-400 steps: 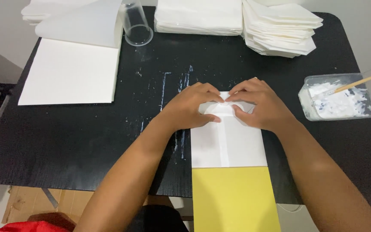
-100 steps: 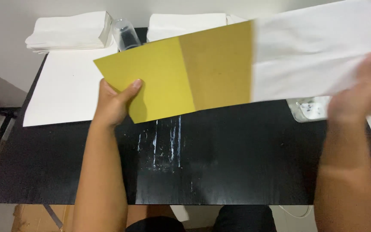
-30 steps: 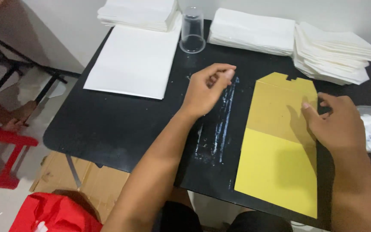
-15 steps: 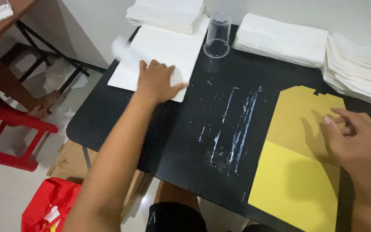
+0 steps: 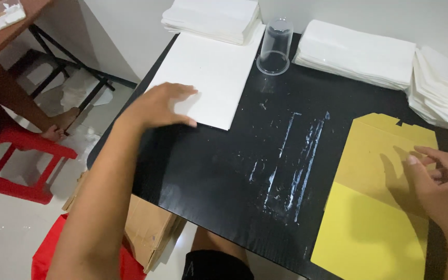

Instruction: Manually assembling paper bags by folding paper sheets and applying glue with a brush.

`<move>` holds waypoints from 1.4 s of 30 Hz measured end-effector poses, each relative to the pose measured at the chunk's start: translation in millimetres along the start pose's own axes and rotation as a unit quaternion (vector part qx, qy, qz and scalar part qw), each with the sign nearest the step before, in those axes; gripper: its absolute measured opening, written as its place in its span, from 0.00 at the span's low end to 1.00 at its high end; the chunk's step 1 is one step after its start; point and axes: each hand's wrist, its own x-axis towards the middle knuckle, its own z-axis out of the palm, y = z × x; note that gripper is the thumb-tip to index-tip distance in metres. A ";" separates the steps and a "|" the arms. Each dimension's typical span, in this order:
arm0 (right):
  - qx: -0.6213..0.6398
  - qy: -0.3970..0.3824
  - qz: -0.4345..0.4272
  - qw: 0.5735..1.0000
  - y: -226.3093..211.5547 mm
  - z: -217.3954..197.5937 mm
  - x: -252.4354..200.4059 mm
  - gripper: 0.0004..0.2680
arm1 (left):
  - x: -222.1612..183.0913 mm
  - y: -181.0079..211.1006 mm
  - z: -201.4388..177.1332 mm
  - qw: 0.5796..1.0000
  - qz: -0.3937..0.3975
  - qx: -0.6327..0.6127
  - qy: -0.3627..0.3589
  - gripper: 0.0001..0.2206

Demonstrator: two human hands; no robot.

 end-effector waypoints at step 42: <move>0.008 0.007 -0.137 0.991 -49.0 44.9 29.6 0.11 | 17.0 -1.6 16.5 0.968 0.084 -0.186 0.148 0.04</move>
